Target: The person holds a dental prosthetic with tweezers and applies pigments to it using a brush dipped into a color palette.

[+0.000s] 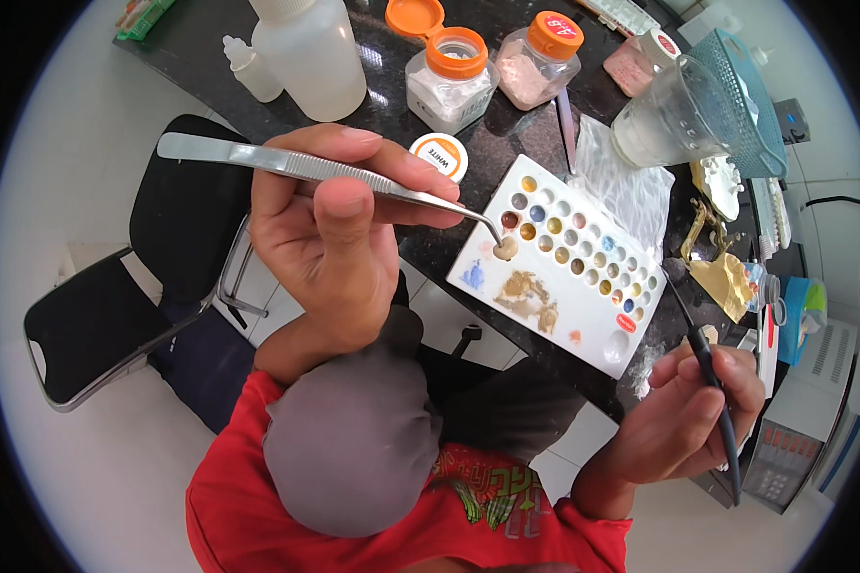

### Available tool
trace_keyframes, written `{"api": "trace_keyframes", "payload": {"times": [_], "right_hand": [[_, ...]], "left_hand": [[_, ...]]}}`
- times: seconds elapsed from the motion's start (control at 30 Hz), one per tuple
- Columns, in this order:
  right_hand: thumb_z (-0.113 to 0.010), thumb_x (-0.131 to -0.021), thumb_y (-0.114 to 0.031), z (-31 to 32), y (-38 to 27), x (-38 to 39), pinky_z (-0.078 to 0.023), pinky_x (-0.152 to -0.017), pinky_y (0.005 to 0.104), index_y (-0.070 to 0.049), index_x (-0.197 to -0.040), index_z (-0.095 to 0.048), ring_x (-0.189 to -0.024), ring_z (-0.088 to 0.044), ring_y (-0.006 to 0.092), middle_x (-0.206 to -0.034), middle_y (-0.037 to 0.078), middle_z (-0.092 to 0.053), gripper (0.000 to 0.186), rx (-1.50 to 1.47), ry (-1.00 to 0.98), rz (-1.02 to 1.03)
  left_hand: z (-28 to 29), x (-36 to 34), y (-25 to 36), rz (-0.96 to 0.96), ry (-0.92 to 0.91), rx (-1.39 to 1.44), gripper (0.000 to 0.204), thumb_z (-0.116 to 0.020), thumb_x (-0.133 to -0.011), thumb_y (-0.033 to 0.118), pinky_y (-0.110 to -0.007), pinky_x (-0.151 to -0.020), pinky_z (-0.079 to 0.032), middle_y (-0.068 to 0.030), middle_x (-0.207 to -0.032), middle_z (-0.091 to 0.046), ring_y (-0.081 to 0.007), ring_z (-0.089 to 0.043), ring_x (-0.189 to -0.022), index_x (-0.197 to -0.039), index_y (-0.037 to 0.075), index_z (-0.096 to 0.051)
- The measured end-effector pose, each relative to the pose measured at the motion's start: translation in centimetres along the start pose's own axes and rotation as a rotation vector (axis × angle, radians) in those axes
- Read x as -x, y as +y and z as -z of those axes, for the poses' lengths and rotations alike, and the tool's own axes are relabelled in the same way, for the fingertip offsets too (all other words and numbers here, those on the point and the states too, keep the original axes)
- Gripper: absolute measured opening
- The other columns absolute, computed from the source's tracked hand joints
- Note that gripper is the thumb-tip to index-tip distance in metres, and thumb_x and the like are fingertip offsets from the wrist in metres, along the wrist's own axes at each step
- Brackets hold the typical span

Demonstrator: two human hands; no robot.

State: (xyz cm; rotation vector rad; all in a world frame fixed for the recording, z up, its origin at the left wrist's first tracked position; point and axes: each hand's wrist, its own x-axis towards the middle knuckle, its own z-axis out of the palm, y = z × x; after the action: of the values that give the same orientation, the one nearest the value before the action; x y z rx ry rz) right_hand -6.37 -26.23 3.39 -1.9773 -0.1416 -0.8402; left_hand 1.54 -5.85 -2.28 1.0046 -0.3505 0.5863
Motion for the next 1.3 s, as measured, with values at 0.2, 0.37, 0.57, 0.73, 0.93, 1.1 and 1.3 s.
{"api": "trace_keyframes", "payload": {"times": [0.2,0.37,0.57,0.73,0.93,1.1,1.3], "right_hand": [[-0.056,-0.086,-0.025,0.8,-0.2,-2.1,-0.041,-0.046,0.0195,0.000,-0.095,-0.049,-0.054,-0.051,0.0128,-0.070,0.010,-0.052,0.027,-0.022,-0.025,0.000],[-0.060,-0.086,-0.017,1.4,-0.5,-4.0,-0.041,-0.047,0.0171,0.005,-0.099,-0.055,-0.058,-0.054,0.0103,-0.077,0.011,-0.057,0.026,-0.054,-0.131,-0.132],[-0.052,-0.089,-0.016,2.5,0.0,-5.7,-0.037,-0.050,0.0191,0.005,-0.100,-0.055,-0.061,-0.051,0.0093,-0.076,0.008,-0.056,0.025,0.086,-0.199,-0.199],[-0.055,-0.085,-0.010,3.9,0.5,-4.5,-0.041,-0.052,0.0176,0.005,-0.092,-0.055,-0.060,-0.054,0.0093,-0.074,0.009,-0.058,0.017,0.059,-0.176,-0.205],[-0.059,-0.081,0.000,4.4,1.8,-2.5,-0.047,-0.060,0.0205,0.006,-0.088,-0.056,-0.064,-0.059,0.0116,-0.077,0.009,-0.058,0.011,0.060,-0.175,-0.274],[-0.061,-0.078,0.003,3.8,2.0,-2.5,-0.046,-0.060,0.0198,0.007,-0.088,-0.057,-0.065,-0.059,0.0113,-0.079,0.011,-0.059,0.011,0.037,-0.244,-0.215],[-0.062,-0.076,0.004,3.2,2.6,-2.2,-0.045,-0.059,0.0183,0.008,-0.085,-0.059,-0.065,-0.057,0.0099,-0.080,0.011,-0.060,0.010,0.047,-0.265,-0.205]], "left_hand": [[-0.2,0.1,-0.1,0.007,0.018,-0.003,0.038,-0.060,-0.086,0.030,-0.032,-0.052,-0.058,-0.0167,-0.076,-0.061,-0.0237,-0.064,-0.065,-0.104,0.000,-0.045],[0.2,0.2,0.2,-0.008,0.051,-0.077,0.040,-0.062,-0.083,0.032,-0.031,-0.051,-0.058,-0.0171,-0.075,-0.061,-0.0240,-0.064,-0.064,-0.104,0.001,-0.047],[-0.5,0.7,-0.6,-0.077,-0.017,-0.072,0.039,-0.058,-0.086,0.034,-0.021,-0.054,-0.054,-0.0120,-0.084,-0.060,-0.0190,-0.062,-0.070,-0.106,0.002,-0.049],[0.4,0.5,-0.5,-0.100,-0.024,-0.109,0.041,-0.059,-0.085,0.033,-0.020,-0.054,-0.054,-0.0144,-0.084,-0.063,-0.0189,-0.064,-0.069,-0.107,0.000,-0.047],[0.1,0.7,-0.7,-0.106,-0.058,-0.127,0.040,-0.060,-0.085,0.032,-0.020,-0.056,-0.055,-0.0138,-0.085,-0.064,-0.0183,-0.065,-0.069,-0.107,0.000,-0.048],[0.2,0.5,-0.3,-0.072,-0.036,-0.129,0.040,-0.062,-0.084,0.031,-0.021,-0.058,-0.056,-0.0127,-0.085,-0.063,-0.0177,-0.064,-0.070,-0.106,0.001,-0.047],[0.4,0.9,-0.1,-0.079,0.043,-0.288,0.044,-0.063,-0.083,0.035,-0.022,-0.062,-0.053,-0.0091,-0.080,-0.060,-0.0145,-0.060,-0.067,-0.105,0.001,-0.047]]}}
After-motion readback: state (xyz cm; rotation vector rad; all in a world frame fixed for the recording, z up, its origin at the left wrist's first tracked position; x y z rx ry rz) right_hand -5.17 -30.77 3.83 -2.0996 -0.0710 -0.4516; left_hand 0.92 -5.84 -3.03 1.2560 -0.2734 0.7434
